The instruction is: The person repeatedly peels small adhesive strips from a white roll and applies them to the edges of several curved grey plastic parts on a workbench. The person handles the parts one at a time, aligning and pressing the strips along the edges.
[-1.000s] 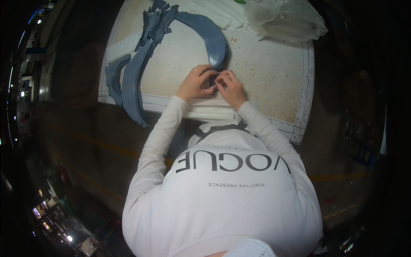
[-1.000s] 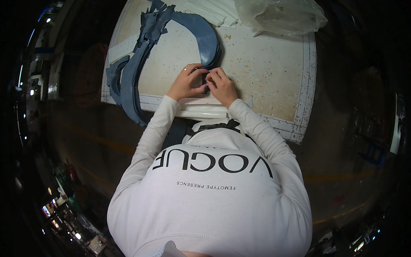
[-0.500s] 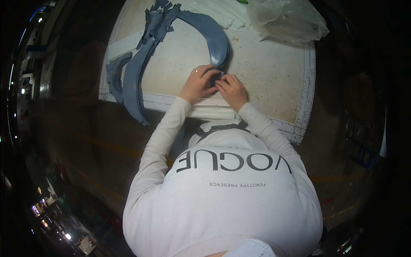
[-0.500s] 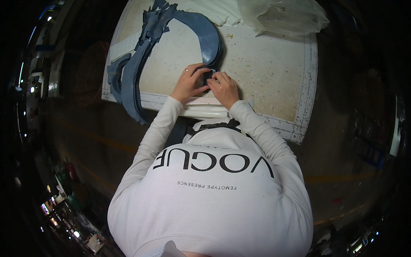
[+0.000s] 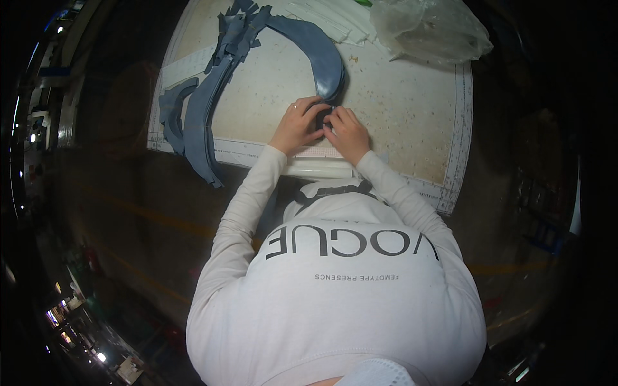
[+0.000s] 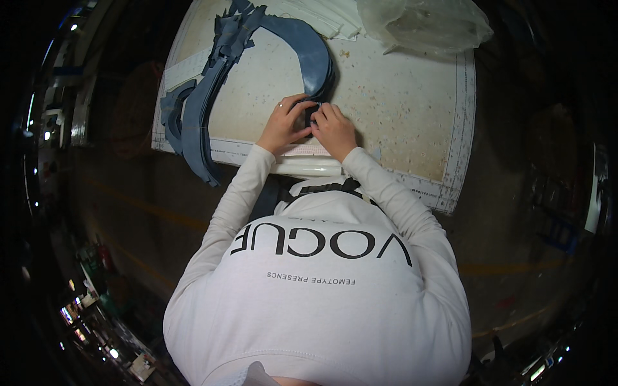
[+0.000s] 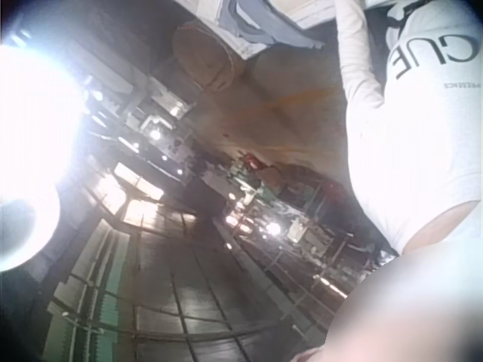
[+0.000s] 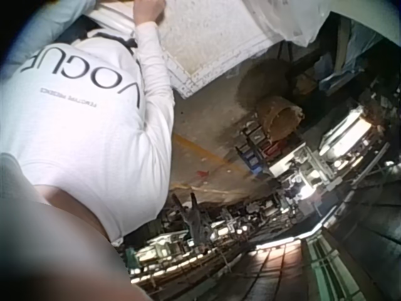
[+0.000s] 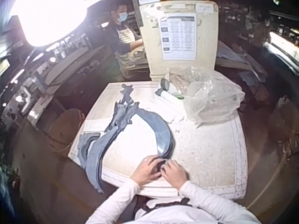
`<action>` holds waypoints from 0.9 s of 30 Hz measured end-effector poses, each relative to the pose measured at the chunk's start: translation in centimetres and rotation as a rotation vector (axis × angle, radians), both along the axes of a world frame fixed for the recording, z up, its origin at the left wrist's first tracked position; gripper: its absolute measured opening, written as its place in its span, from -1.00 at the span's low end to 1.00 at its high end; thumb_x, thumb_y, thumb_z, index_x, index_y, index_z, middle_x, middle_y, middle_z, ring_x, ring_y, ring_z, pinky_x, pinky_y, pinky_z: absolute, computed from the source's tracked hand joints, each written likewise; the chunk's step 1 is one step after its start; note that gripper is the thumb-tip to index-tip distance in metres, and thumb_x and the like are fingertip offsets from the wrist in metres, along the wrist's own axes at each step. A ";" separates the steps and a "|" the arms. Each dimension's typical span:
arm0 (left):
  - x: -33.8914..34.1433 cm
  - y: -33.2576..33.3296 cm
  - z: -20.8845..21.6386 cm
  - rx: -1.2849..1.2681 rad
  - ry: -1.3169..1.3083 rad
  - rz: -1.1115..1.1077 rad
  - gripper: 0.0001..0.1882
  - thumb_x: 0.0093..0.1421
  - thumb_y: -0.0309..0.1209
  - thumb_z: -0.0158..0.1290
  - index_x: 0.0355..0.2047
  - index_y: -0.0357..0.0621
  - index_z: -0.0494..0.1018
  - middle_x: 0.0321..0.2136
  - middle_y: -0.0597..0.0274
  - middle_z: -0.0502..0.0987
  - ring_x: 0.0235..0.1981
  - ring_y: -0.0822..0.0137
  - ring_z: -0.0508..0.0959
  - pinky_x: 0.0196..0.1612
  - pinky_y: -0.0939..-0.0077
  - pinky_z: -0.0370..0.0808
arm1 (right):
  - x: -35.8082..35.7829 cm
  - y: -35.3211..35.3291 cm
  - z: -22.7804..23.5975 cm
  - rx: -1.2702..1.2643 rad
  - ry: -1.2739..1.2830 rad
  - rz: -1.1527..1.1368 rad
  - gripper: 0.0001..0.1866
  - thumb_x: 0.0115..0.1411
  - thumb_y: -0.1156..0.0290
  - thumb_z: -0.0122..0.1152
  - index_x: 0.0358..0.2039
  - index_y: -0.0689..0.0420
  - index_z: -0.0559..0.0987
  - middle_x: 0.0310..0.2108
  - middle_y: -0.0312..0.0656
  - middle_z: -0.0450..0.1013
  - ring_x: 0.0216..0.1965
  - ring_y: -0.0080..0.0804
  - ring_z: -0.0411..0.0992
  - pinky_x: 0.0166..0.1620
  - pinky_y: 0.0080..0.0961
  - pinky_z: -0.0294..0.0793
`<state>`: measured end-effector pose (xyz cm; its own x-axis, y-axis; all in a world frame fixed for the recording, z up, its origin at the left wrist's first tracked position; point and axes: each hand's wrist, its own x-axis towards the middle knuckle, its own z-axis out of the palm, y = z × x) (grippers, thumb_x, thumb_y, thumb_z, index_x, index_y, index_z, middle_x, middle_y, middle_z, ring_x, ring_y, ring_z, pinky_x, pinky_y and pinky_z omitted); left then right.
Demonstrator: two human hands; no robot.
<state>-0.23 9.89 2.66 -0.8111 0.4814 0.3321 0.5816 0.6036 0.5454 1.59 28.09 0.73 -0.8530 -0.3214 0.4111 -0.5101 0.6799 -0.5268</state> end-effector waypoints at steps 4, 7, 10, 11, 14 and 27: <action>0.1 0.0 0.0 0.014 0.004 0.000 -0.34 -0.14 -0.41 0.36 0.05 -0.02 0.43 0.09 0.09 0.39 0.09 0.02 0.40 0.13 0.20 0.37 | 0.0 -0.8 -0.2 0.075 -0.010 -0.057 -0.84 -0.03 0.41 0.32 -0.43 0.09 0.50 -0.31 -0.27 0.34 -0.18 -0.34 0.42 -0.27 -0.40 0.56; 0.3 0.1 0.0 0.022 0.002 0.012 -0.33 -0.14 -0.40 0.36 0.05 -0.03 0.43 0.09 0.08 0.39 0.09 0.01 0.41 0.13 0.20 0.37 | -0.2 -1.0 -0.4 0.079 -0.002 -0.057 -0.83 -0.04 0.41 0.33 -0.44 0.09 0.50 -0.32 -0.27 0.33 -0.18 -0.34 0.42 -0.27 -0.38 0.56; 0.3 0.1 0.0 0.022 0.019 0.005 -0.36 -0.12 -0.42 0.33 0.04 -0.06 0.42 0.09 0.07 0.40 0.08 0.03 0.41 0.11 0.20 0.36 | -0.2 -0.9 -0.5 0.059 -0.014 -0.039 -0.82 -0.04 0.41 0.33 -0.46 0.09 0.49 -0.32 -0.27 0.33 -0.19 -0.33 0.42 -0.27 -0.39 0.56; 0.3 0.1 0.0 0.021 0.020 0.004 -0.36 -0.12 -0.41 0.33 0.04 -0.06 0.42 0.09 0.07 0.40 0.08 0.03 0.41 0.11 0.20 0.36 | -0.2 -0.8 -0.4 0.057 -0.006 -0.036 -0.82 -0.04 0.41 0.33 -0.46 0.09 0.49 -0.32 -0.27 0.33 -0.19 -0.33 0.42 -0.27 -0.39 0.56; 0.2 0.2 0.0 0.018 0.017 0.002 -0.36 -0.11 -0.41 0.33 0.05 -0.05 0.41 0.09 0.07 0.39 0.08 0.03 0.41 0.11 0.20 0.36 | -0.2 -0.7 -0.3 0.034 -0.019 -0.017 -0.82 -0.05 0.43 0.33 -0.45 0.09 0.49 -0.32 -0.27 0.34 -0.20 -0.32 0.42 -0.25 -0.39 0.54; 0.2 0.2 -0.4 0.034 0.029 0.010 -0.36 -0.10 -0.37 0.35 0.05 -0.03 0.42 0.09 0.09 0.39 0.08 0.04 0.41 0.11 0.20 0.37 | 0.0 2.3 1.9 -0.133 -0.226 0.143 -0.86 0.05 0.43 0.29 -0.40 0.10 0.49 -0.30 -0.25 0.37 -0.18 -0.25 0.41 -0.19 -0.33 0.46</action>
